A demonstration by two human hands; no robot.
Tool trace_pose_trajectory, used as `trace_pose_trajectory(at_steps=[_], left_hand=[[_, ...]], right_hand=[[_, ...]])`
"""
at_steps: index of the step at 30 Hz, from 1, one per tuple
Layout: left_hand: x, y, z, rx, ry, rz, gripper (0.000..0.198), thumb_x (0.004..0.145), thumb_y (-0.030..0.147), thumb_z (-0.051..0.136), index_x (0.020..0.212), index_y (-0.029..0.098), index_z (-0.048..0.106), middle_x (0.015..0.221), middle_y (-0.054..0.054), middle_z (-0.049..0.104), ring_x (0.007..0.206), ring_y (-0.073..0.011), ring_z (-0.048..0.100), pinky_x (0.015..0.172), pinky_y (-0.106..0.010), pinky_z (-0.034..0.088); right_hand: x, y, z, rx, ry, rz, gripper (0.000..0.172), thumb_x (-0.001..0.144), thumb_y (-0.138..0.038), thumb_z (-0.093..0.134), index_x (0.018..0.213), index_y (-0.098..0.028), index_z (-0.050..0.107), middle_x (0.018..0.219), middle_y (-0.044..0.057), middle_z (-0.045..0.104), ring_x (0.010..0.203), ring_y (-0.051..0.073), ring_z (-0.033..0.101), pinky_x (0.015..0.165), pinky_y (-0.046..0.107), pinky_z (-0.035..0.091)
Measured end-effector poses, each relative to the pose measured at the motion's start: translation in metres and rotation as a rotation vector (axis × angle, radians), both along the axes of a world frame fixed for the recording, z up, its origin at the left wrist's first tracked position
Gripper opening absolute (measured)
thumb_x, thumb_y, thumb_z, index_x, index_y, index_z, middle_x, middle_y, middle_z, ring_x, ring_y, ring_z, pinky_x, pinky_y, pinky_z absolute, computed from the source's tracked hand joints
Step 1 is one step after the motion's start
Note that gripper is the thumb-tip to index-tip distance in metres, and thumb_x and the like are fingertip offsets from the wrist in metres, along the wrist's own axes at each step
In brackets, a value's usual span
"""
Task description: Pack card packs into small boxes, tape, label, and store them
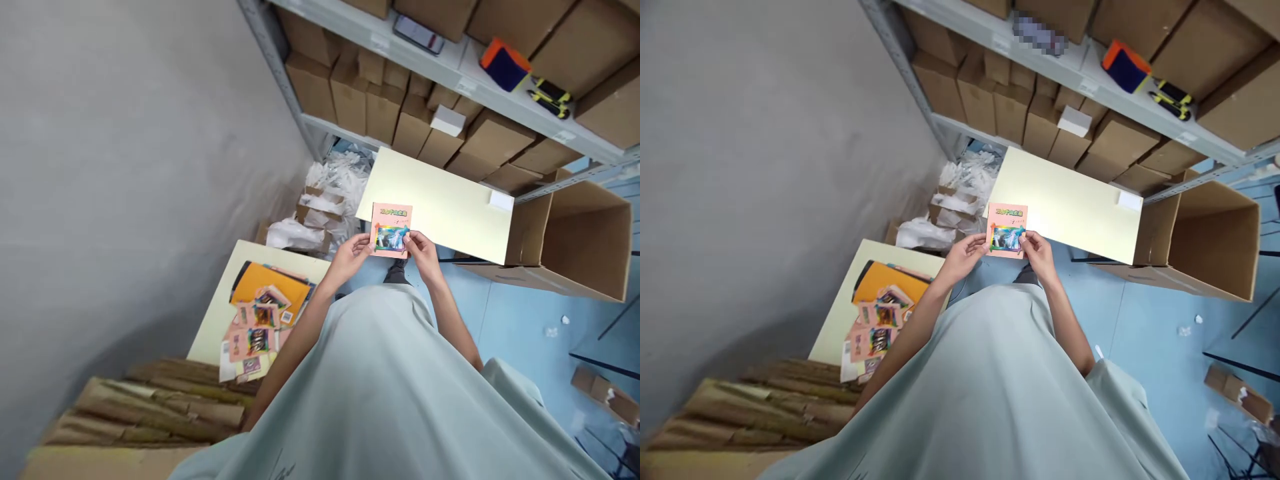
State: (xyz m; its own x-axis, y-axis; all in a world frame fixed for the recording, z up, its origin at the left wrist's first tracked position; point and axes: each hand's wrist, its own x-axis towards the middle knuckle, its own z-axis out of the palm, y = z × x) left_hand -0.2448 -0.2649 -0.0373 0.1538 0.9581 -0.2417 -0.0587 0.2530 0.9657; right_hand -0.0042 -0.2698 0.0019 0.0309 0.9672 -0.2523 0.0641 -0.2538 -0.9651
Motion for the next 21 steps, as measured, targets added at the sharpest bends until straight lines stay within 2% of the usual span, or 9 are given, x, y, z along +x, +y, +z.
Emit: trace_pose_trajectory(at_steps=[3,6,11,15,21], left_hand=[[0.06,0.049,0.006,-0.001,0.024,0.027,0.072,0.084,0.08,0.091,0.123,0.02,0.084,0.129,-0.016,0.088,0.12,-0.0345,0.083,0.11,-0.049,0.068],[0.113,0.09,0.009,-0.021,0.042,0.028,0.073,0.081,0.084,0.092,0.116,0.02,0.087,0.124,-0.014,0.09,0.118,-0.0357,0.084,0.111,-0.051,0.068],[0.178,0.142,0.014,-0.04,0.062,0.008,0.069,0.077,0.079,0.097,0.111,0.019,0.089,0.116,-0.013,0.09,0.111,-0.0335,0.084,0.107,-0.049,0.07],[0.203,0.171,0.019,-0.027,0.083,0.01,0.065,0.079,0.076,0.098,0.11,0.019,0.089,0.113,-0.012,0.089,0.109,-0.0323,0.084,0.105,-0.047,0.071],[0.209,0.201,0.023,-0.022,0.13,-0.02,0.066,0.08,0.075,0.095,0.113,0.018,0.089,0.114,-0.013,0.089,0.107,-0.0315,0.083,0.102,-0.046,0.071]], right_hand=[[0.059,0.027,-0.001,-0.01,-0.001,-0.053,0.065,0.09,-0.087,0.081,0.11,-0.025,0.077,0.091,0.002,0.074,0.076,0.018,0.061,0.066,0.031,0.055],[0.112,0.056,-0.004,-0.024,0.003,-0.069,0.066,0.09,-0.088,0.08,0.112,-0.025,0.077,0.092,0.003,0.075,0.078,0.019,0.064,0.067,0.032,0.057],[0.183,0.102,-0.007,-0.035,0.007,-0.094,0.065,0.087,-0.086,0.083,0.109,-0.025,0.078,0.094,0.003,0.075,0.081,0.019,0.067,0.067,0.03,0.058],[0.213,0.131,-0.009,-0.047,0.0,-0.073,0.061,0.088,-0.082,0.085,0.11,-0.025,0.08,0.095,0.003,0.076,0.084,0.018,0.068,0.07,0.03,0.06],[0.219,0.151,-0.01,-0.044,-0.001,-0.083,0.054,0.092,-0.076,0.083,0.111,-0.025,0.083,0.097,0.003,0.078,0.089,0.02,0.071,0.076,0.032,0.062]])
